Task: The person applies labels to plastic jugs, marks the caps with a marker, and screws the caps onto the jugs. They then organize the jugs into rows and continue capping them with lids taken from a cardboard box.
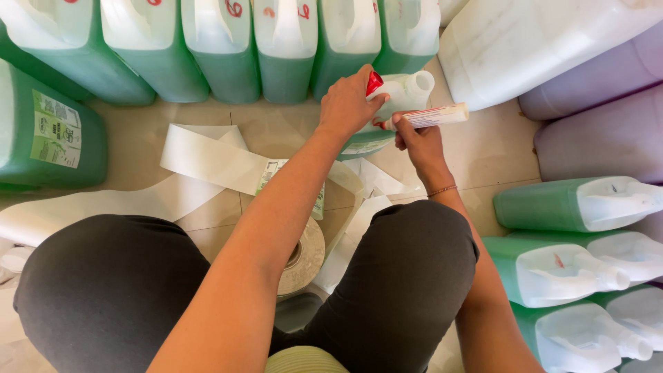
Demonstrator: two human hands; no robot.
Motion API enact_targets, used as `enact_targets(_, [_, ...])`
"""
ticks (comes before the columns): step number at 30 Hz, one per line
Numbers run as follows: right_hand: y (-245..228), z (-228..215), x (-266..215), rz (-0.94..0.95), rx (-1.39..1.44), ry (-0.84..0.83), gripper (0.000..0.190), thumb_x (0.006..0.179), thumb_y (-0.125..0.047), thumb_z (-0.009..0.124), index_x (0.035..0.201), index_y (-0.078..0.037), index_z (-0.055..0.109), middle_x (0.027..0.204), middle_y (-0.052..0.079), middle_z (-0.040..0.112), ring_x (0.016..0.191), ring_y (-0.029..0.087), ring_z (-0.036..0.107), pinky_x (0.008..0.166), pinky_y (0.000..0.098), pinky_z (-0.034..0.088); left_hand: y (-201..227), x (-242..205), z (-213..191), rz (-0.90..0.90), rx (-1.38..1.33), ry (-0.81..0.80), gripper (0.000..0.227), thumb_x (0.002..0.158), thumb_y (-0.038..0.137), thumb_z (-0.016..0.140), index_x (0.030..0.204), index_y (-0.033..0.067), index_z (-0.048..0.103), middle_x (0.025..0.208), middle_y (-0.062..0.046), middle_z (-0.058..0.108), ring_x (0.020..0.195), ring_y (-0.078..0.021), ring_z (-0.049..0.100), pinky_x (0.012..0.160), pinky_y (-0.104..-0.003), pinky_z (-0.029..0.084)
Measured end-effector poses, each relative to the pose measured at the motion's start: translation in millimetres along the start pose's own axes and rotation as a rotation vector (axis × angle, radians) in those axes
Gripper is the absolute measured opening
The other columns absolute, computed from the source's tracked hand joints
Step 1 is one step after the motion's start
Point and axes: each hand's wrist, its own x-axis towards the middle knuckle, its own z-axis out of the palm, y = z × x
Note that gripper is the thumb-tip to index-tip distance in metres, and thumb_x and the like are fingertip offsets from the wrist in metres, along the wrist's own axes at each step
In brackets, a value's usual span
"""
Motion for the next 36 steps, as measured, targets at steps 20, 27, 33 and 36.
enact_targets(20, [-104, 14, -11, -0.209, 0.054, -0.203, 0.038, 0.104, -0.036, 0.067, 0.118, 0.0, 0.069, 0.082, 0.001, 0.063, 0.071, 0.008, 0.056, 0.065, 0.0254, 0.049, -13, -41, -33, 0.446, -0.045, 0.102, 0.038, 0.089, 0.023, 0.075, 0.116, 0.0047, 0.056, 0.125, -0.015, 0.06, 0.121, -0.0386, 0.052, 0.097, -0.046, 0.047])
enact_targets(27, [-156, 25, -11, -0.312, -0.077, -0.276, 0.03, 0.107, -0.028, 0.066, 0.117, 0.0, 0.071, 0.089, 0.001, 0.066, 0.073, 0.008, 0.058, 0.066, 0.0251, 0.051, 16, -32, -82, 0.324, -0.236, -0.132, 0.042, 0.096, 0.039, 0.069, 0.114, 0.0032, 0.057, 0.093, -0.019, 0.072, 0.088, -0.0403, 0.069, 0.077, -0.048, 0.052])
enact_targets(33, [-224, 64, -23, -0.396, -0.038, -0.406, 0.031, 0.115, -0.032, 0.064, 0.117, -0.001, 0.07, 0.091, 0.002, 0.066, 0.076, 0.009, 0.06, 0.067, 0.0248, 0.05, 27, -27, -178, 0.46, -0.027, -0.065, 0.037, 0.091, 0.04, 0.074, 0.1, 0.0045, 0.067, 0.088, -0.018, 0.074, 0.085, -0.0375, 0.071, 0.077, -0.047, 0.054])
enact_targets(36, [-245, 98, -33, -0.467, -0.079, -0.514, 0.036, 0.116, -0.036, 0.062, 0.117, -0.001, 0.07, 0.079, 0.001, 0.061, 0.07, 0.009, 0.055, 0.063, 0.0243, 0.046, 15, -53, -215, 0.477, 0.029, 0.071, 0.03, 0.093, 0.032, 0.074, 0.102, 0.0035, 0.067, 0.091, -0.019, 0.073, 0.088, -0.0396, 0.071, 0.078, -0.049, 0.054])
